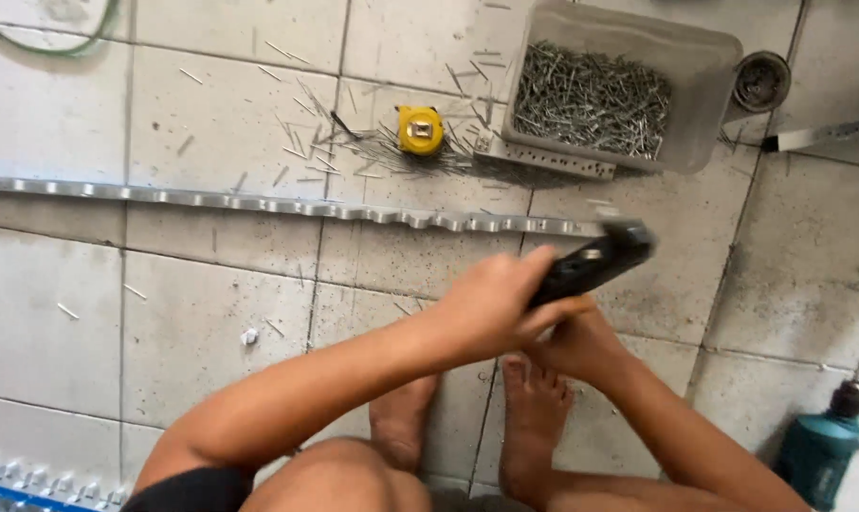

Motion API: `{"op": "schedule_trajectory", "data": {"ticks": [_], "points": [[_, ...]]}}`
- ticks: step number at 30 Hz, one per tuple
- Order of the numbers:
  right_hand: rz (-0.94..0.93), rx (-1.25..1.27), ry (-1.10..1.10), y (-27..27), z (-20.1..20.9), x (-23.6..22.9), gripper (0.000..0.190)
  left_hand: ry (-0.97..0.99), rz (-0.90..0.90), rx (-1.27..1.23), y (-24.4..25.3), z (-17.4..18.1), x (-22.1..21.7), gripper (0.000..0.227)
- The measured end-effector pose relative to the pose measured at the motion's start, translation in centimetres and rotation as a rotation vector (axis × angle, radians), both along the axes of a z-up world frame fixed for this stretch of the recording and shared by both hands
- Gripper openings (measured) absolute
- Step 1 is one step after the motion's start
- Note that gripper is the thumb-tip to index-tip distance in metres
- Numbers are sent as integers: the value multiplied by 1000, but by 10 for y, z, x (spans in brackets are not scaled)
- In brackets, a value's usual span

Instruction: The person sits on a tiled floor and uses a handheld rivet gun to attach metal fasteners to a long, perforated metal strip. They repeatedly pick fasteners from a nearby container, insert them into the tool, and fire the tool to secure the fasteners along the strip.

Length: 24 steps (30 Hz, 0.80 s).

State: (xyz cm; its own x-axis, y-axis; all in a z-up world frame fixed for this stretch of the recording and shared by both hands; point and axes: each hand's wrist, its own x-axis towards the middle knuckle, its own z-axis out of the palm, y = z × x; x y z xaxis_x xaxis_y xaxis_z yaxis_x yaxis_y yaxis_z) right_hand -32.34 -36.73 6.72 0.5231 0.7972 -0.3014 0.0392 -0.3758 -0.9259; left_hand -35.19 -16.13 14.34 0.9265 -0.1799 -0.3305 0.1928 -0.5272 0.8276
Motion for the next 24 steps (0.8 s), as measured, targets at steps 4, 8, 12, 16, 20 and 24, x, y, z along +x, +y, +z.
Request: {"op": "schedule_trajectory", "data": {"ticks": [4,8,12,16,20,24], "points": [[-160,1,9,-22,-39,-37,18,-164,-57,-40,-9,6,-1,45],[-329,3,-36,-38,-54,-52,26,-373,216,-292,-40,-34,2,38],[-405,213,256,-45,-29,-74,29,-577,330,-302,-70,-87,4,29],[-650,-151,207,-79,-43,-70,29,-589,179,-250,-65,-121,-11,35],[-470,-609,12,-58,1,-46,23,-484,-9,164,-25,-161,-38,61],[-406,-719,40,-58,-7,-47,27,-377,13,333,-10,-160,-37,70]]}}
